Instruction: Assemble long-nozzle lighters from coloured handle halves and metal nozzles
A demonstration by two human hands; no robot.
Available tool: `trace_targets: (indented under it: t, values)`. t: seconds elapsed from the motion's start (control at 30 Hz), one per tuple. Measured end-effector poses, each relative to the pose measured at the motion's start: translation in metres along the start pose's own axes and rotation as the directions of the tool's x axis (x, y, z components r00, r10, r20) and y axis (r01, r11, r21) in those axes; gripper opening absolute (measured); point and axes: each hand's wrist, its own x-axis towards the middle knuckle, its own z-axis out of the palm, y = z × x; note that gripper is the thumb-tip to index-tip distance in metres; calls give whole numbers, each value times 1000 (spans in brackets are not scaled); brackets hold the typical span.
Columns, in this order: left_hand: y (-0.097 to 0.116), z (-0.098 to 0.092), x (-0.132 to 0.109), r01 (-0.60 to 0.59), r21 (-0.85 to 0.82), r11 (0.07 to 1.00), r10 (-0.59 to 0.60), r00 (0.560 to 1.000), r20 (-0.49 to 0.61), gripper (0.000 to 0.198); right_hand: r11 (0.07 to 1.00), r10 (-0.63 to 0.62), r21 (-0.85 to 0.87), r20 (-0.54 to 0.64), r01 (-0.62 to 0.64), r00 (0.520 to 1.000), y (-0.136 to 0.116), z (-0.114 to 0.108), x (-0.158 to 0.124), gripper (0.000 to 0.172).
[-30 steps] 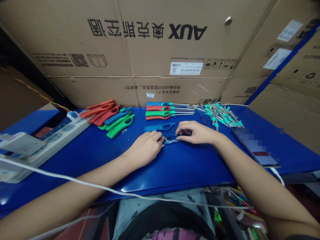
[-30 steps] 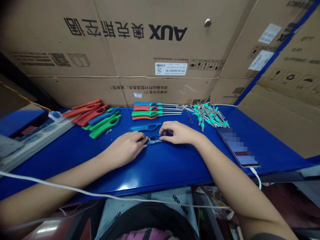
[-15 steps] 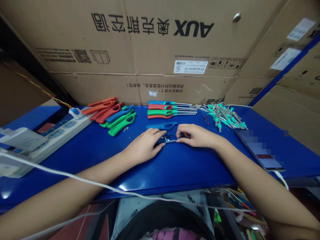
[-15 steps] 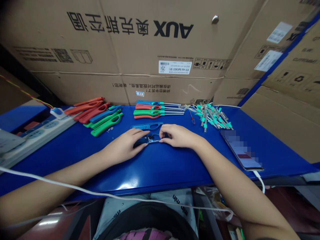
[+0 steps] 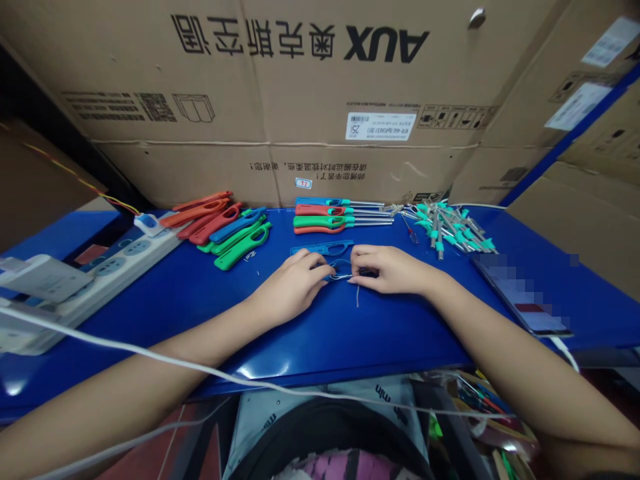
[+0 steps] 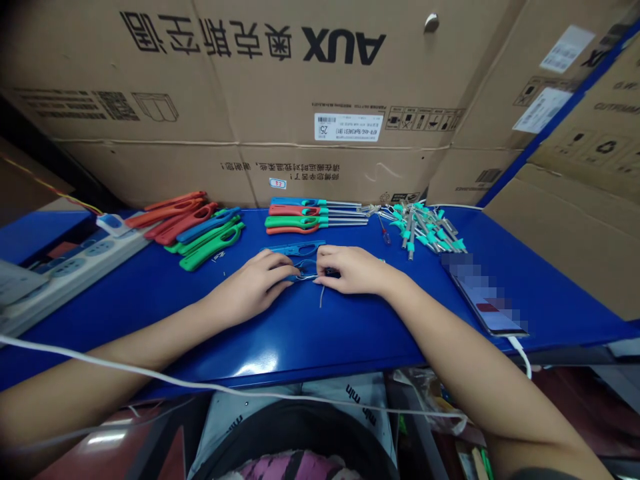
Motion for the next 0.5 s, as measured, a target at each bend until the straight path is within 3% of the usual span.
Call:
trace_targets:
  t: [0.13,0.5]
  values:
    - [3,-2,-1,-14,46,999,14,1000,-1,26,1000,-17,-18,-7,17,1000,2,2,1,7]
    - [5,-4,0,26,138,990,-36,997,67,29,999,-33,-2,-46,33,998,4,6,1,13]
